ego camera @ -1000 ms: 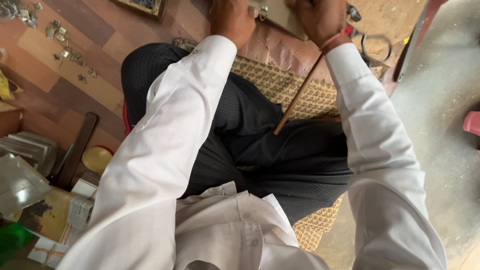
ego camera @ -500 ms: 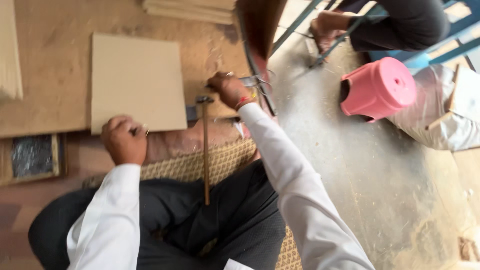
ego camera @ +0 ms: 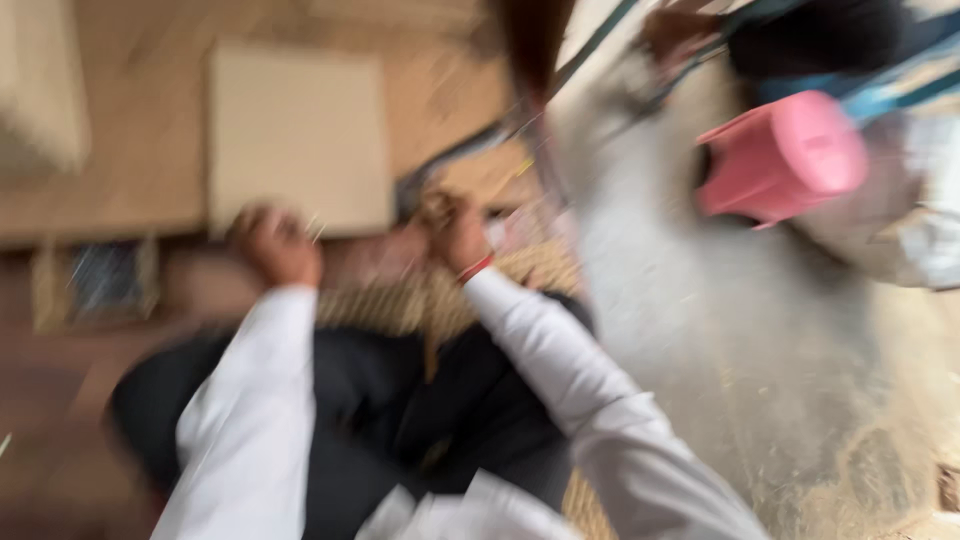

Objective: The person sits on the floor and repeatedly attaches metal corner pieces to rectangular cardboard book covers using a hammer and nails. They pick up a cover, position a corner piece, hammer it in, and then move the finished cover to a stack.

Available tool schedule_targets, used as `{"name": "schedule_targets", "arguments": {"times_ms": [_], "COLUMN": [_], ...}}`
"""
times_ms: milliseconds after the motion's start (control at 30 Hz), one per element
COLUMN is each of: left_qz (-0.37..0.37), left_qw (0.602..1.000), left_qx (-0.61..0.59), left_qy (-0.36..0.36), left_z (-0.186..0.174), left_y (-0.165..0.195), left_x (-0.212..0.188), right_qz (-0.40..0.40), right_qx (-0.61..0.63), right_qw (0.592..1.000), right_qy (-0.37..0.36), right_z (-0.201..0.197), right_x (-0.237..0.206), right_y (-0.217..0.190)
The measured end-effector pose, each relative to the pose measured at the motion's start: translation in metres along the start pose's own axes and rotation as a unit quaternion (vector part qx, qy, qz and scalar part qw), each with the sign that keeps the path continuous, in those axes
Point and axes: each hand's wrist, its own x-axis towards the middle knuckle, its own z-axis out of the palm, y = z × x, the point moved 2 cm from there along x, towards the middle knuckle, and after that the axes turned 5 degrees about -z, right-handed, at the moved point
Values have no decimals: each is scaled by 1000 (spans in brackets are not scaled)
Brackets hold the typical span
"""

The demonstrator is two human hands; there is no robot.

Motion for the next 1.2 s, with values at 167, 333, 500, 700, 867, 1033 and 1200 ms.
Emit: {"name": "schedule_targets", "arguments": {"times_ms": [167, 333, 500, 700, 867, 1033, 1200], "left_qz": [-472, -511, -508, -487, -226, -4, 64], "left_qw": [781, 741, 754, 773, 924, 944, 965], "left_qx": [-378, -435, -413, -399, -262, -302, -251], "left_qy": [158, 36, 56, 77, 159, 135, 44], "left_z": [4, -8, -17, 0, 4, -7, -26], "left_y": [-37, -23, -9, -29, -13, 32, 60], "left_x": [-7, 5, 8, 2, 11, 17, 22], "right_qz": [159, 301, 119, -149, 47, -175, -216], "right_qx": [72, 298, 117, -147, -154, -185, -229], "right_qw": [985, 903, 978, 953, 966, 955, 945], "right_qy": [-8, -71, -125, -220, -201, -150, -90], "right_z": [34, 22, -1, -12, -10, -28, -49], "right_x": [-79, -106, -114, -75, -76, -102, -119], "right_y": [11, -34, -82, -109, -117, -148, -164]}}
